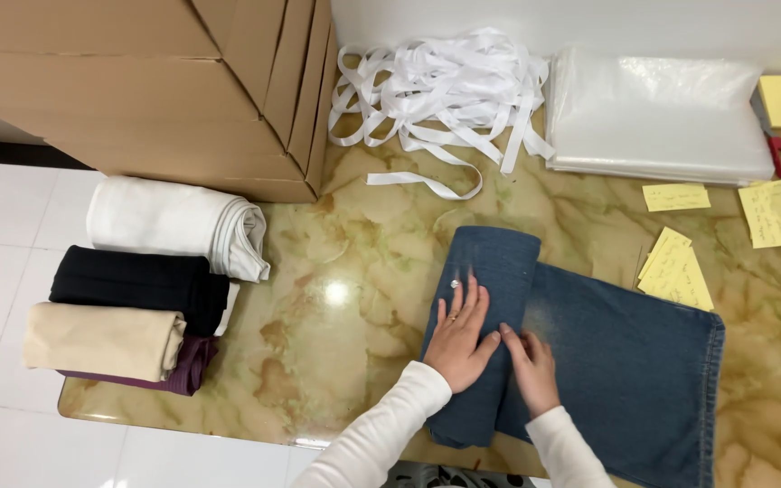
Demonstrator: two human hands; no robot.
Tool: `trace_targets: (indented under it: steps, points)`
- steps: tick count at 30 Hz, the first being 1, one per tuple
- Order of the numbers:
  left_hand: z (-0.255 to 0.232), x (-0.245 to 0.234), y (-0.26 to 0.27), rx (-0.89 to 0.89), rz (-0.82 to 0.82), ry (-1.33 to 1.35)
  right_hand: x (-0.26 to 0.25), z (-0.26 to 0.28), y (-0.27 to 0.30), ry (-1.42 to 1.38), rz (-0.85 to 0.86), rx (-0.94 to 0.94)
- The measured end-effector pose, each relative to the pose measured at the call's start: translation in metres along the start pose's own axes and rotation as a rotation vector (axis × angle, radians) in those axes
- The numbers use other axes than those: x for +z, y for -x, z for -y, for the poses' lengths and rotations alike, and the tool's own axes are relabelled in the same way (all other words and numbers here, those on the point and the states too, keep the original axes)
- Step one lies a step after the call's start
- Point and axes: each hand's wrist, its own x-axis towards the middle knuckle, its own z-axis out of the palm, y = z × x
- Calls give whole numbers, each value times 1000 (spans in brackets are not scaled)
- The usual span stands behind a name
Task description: The recorder is seen folding several items of clothing including jeans, a shirt, a polo, and a t-shirt, and then preparing packaging materials.
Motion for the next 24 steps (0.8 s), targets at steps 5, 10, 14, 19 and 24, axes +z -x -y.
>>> trace_targets:
  steps: [5,10,14,19,24]
  points:
    - [-16,-4,0,75,-137,-49,0,1,5,-110,-113,-4]
    - [70,25,-20,-375,-512,201,-10,10,6,-229,-110,-6]
    - [58,26,-23,-104,-301,248,-28,-2,-1,-211,-120,29]
    - [-23,27,-16,47,-149,262,-63,-30,-22,-222,-102,177]
    - [-61,58,-20,210,-49,-1,-82,-107,-66,-47,-163,33]
